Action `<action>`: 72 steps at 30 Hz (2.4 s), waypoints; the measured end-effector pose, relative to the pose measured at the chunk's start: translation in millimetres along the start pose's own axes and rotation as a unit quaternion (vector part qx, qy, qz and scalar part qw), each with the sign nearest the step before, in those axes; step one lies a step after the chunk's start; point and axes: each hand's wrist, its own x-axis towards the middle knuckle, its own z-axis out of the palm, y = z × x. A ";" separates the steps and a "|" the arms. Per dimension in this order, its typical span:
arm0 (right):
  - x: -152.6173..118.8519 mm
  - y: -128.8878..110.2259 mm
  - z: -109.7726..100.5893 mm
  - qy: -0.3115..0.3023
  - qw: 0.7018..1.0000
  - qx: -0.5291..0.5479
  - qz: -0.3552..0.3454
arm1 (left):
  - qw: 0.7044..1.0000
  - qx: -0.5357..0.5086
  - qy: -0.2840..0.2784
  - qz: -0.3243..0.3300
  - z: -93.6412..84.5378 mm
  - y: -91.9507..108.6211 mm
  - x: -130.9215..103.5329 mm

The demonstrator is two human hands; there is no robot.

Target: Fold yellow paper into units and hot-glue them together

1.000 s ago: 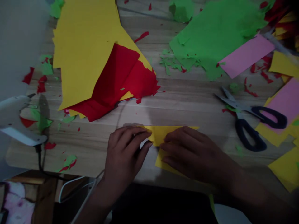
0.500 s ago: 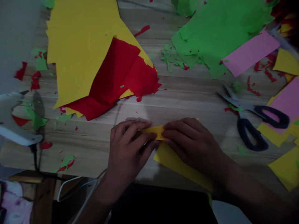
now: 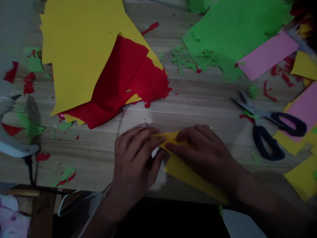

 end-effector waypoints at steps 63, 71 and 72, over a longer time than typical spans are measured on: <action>21.1 -3.7 0.7 0.048 0.973 -0.038 0.222 | 0.992 0.038 -0.023 -0.117 8.8 9.9 19.1; 20.3 -5.0 2.2 0.041 0.973 -0.056 0.220 | 0.993 0.073 -0.021 -0.089 9.9 12.2 17.3; 20.0 -5.1 2.5 0.039 0.973 -0.058 0.219 | 0.995 0.071 -0.022 -0.063 10.5 16.1 13.4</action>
